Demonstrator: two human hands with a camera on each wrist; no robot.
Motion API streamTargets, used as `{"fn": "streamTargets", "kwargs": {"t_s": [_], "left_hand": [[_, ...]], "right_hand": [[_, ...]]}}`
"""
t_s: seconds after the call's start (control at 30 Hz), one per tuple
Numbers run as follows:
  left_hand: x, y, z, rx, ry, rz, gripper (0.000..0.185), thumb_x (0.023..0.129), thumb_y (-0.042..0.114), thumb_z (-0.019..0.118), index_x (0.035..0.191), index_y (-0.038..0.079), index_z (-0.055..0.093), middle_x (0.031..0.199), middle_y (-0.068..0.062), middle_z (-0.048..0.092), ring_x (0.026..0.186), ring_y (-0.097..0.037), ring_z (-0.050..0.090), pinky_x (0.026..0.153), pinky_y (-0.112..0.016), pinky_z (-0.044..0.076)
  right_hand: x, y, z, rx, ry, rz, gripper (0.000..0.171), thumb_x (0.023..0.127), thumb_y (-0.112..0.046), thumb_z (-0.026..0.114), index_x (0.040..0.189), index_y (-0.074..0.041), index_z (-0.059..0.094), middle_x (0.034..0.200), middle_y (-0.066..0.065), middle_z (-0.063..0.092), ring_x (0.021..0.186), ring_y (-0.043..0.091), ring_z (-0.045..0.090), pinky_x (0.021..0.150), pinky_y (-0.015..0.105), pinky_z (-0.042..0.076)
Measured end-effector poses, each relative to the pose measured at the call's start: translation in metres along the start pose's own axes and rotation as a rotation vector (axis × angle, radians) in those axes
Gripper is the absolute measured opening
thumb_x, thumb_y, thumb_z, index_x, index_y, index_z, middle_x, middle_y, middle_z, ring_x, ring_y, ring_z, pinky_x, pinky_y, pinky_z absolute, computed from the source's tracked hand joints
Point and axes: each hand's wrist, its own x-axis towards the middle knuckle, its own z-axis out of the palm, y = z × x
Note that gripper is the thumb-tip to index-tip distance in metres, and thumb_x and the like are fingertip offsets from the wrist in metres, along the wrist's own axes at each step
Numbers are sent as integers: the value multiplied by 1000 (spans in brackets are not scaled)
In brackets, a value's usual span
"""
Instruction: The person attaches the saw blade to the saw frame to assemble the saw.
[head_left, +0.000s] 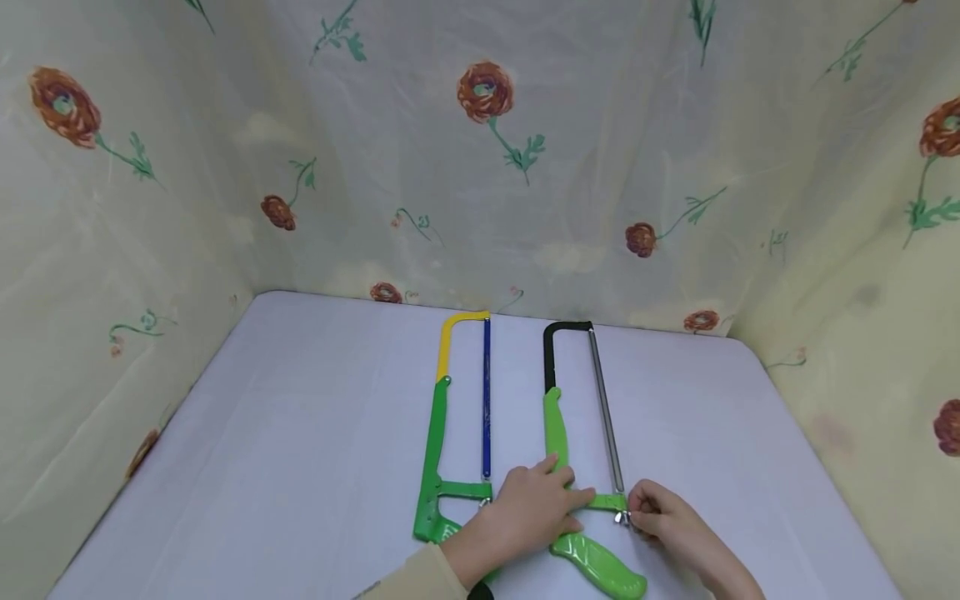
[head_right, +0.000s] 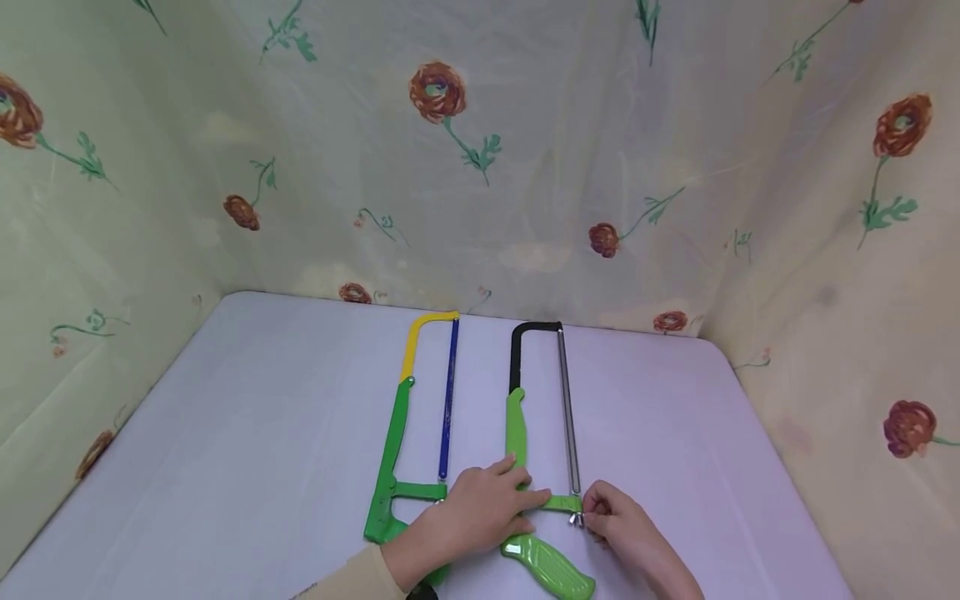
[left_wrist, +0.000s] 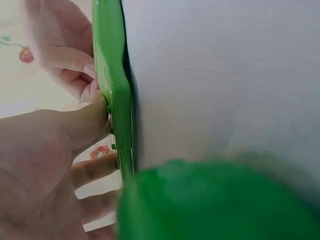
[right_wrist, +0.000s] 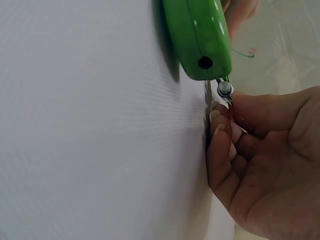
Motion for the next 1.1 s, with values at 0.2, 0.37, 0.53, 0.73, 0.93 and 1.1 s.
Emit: {"fn": "streamTargets", "kwargs": {"t_s": [0.2,0.37,0.53,0.73,0.93,1.1], "left_hand": [[-1,-1,-3,-3,-12,1,50,96,60,46,144,49,44,136,12,56,141,-24,46,83,-32,59],[-2,0,-1,-11,-26,2,50,96,60,47,145,49,43,138,12,55,142,-25,45,86,-33,59],[-2,1,0,-13,-33,10,50,96,60,44,145,49,41,141,13,53,143,-24,44,87,-33,59],[-2,1,2,-10,-31,17,51,97,61,42,146,50,39,143,13,52,144,-25,42,86,-34,58],[0,-2,4,24,-7,20,51,97,62,40,147,50,38,143,14,52,144,-24,43,85,-33,59],[-1,-3,2,41,6,13,51,97,62,40,146,51,39,141,14,53,143,-23,44,83,-32,59]], "right_hand": [[3,-3,2,-1,30,31,8,91,-3,58,96,2,54,76,2,48,70,15,47,59,24,45],[4,-3,4,-14,45,62,5,89,0,59,92,2,56,73,3,49,69,16,50,57,26,47],[5,-5,2,-22,36,81,4,87,3,60,90,4,57,73,4,50,68,17,51,57,26,48],[8,-8,3,-51,74,145,6,86,4,63,87,1,58,73,4,51,66,18,50,56,27,46],[12,-12,1,-106,93,121,10,81,6,65,81,-1,58,69,4,51,62,17,50,55,26,44],[13,-16,0,-154,82,81,10,78,6,64,77,-1,58,66,3,51,61,17,50,55,25,43]]}}
